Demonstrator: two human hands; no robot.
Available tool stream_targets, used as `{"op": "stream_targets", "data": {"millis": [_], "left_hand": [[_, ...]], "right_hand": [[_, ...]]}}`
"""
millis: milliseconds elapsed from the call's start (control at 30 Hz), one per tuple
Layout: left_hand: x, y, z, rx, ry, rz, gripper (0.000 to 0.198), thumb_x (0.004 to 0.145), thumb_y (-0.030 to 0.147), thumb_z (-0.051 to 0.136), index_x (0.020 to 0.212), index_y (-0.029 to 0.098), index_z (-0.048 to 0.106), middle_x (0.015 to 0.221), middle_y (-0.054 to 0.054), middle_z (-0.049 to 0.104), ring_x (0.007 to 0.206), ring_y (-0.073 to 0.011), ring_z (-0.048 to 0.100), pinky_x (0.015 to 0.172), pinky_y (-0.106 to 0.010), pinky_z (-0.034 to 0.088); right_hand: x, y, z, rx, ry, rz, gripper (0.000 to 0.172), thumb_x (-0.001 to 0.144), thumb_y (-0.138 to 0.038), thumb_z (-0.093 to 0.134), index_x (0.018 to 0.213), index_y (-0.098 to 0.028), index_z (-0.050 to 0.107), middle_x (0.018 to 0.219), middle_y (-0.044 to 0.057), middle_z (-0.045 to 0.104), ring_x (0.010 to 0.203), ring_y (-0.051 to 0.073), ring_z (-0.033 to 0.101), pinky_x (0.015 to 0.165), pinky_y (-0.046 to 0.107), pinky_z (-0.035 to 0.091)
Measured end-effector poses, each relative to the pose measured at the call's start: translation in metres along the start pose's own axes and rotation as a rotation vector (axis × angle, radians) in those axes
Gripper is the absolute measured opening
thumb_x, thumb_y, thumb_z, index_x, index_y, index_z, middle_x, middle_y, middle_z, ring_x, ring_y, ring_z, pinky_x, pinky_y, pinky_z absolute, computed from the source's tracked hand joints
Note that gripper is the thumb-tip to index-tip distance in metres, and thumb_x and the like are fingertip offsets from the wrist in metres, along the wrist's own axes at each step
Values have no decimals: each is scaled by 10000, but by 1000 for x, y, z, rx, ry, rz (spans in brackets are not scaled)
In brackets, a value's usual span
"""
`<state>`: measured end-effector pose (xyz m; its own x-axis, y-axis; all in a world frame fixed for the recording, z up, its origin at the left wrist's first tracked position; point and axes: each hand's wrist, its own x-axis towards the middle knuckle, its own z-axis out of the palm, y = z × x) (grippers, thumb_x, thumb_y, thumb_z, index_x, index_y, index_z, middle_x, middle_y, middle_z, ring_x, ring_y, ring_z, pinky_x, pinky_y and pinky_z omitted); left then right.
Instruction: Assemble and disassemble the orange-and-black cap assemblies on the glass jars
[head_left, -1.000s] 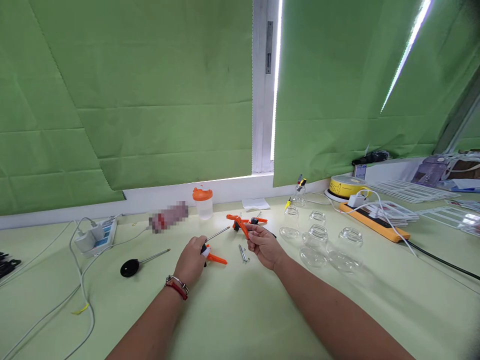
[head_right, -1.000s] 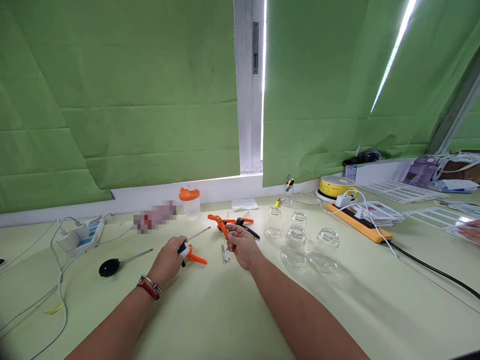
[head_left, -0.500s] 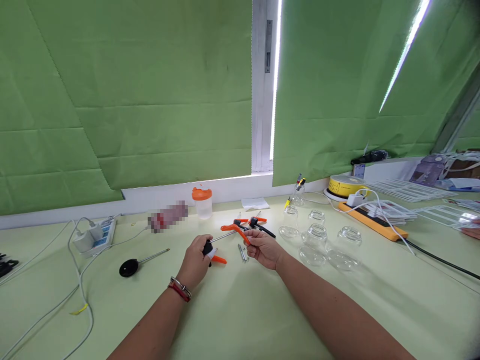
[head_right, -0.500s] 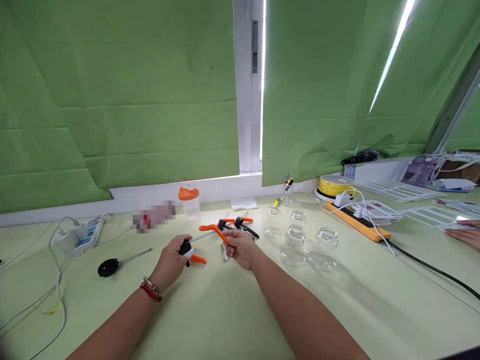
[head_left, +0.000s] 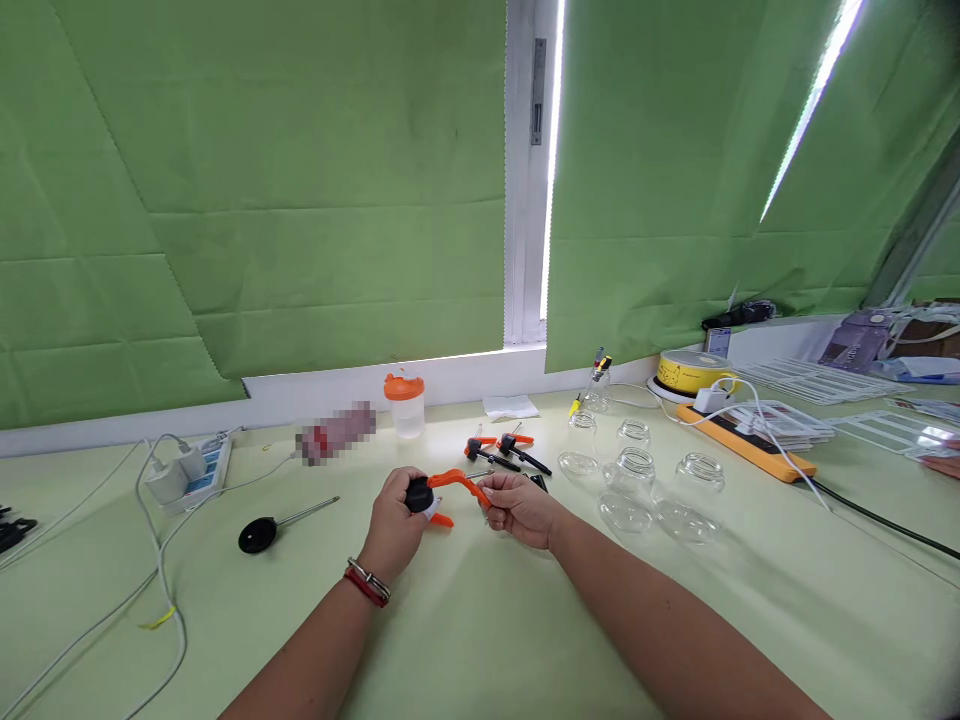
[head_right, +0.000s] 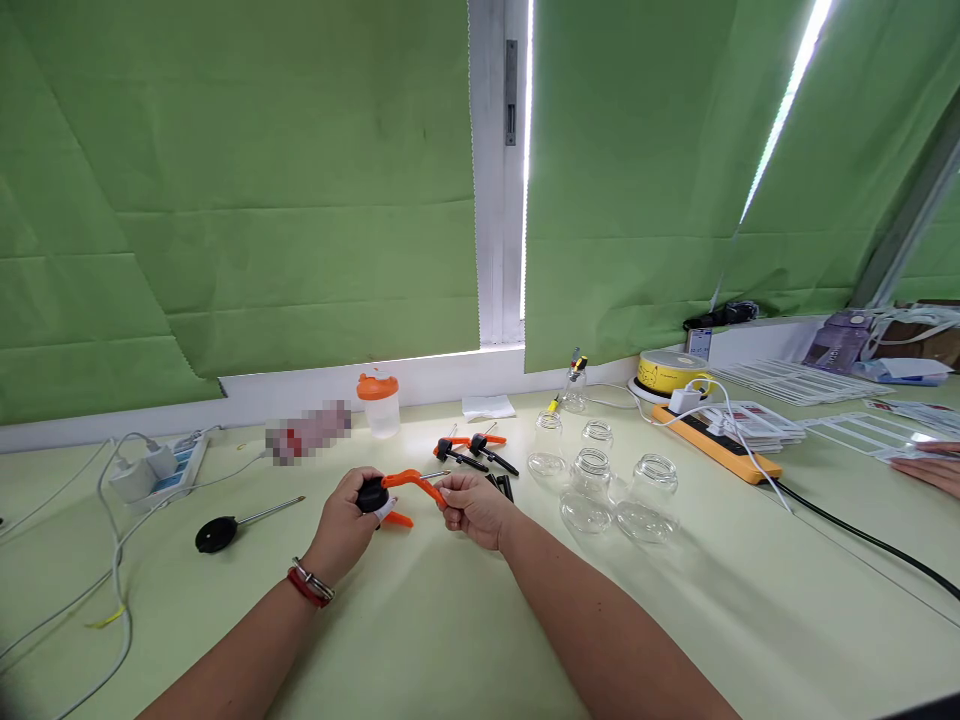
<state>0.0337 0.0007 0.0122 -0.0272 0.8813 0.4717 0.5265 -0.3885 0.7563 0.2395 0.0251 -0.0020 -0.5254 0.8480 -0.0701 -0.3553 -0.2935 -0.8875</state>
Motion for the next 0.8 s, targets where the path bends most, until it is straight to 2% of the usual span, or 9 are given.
{"op": "stream_targets", "data": {"millis": [67,200,300,500,667,733,800], "left_hand": [[-1,2,0,-69,-7,-42,246,685,288,614,909,211,549,895,-18,576,794,-169,550,699,-285,455],[-4,11,1,-264,-157,-170,250,702,278,594,930,223,505,767,26,539,664,-130,530,606,-246,436],[-7,20,0,-344,-220,-201,254,700,260,589,925,230,477,730,49,501,602,-103,496,583,-233,429],[-9,29,-1,-408,-294,-170,363,640,197,636,967,230,480,826,30,494,691,-103,481,606,-214,419],[-10,28,-4,-536,-360,-224,424,613,159,644,1006,232,505,915,3,518,745,-115,497,642,-230,427],[-11,29,-4,-660,-393,-250,404,624,190,637,1009,224,518,922,-8,527,743,-122,505,655,-251,436],[-10,30,-4,-780,-390,-286,299,704,303,580,983,202,539,875,-20,539,703,-130,513,645,-275,444]], "right_hand": [[0,0,2,5,-5,-3,254,615,-267,756,796,-143,627,561,-49,461,455,37,329,498,226,229],[-1,1,6,33,-23,-19,294,627,-288,760,853,-132,655,569,-50,450,463,37,332,511,236,244],[-2,2,10,18,9,-27,309,601,-305,778,825,-126,663,572,-43,464,466,41,341,510,244,247],[-1,5,13,-36,60,-61,356,575,-356,789,798,-107,670,542,-35,487,442,44,347,495,252,255],[-2,4,15,-81,69,-56,388,583,-375,781,831,-97,671,516,-36,492,422,50,364,489,255,264],[-3,3,15,-93,63,-56,391,592,-379,775,841,-96,670,509,-41,482,420,46,355,490,254,267],[-3,5,15,-106,50,-63,381,601,-382,770,833,-98,670,507,-43,478,419,43,351,488,252,268]]}}
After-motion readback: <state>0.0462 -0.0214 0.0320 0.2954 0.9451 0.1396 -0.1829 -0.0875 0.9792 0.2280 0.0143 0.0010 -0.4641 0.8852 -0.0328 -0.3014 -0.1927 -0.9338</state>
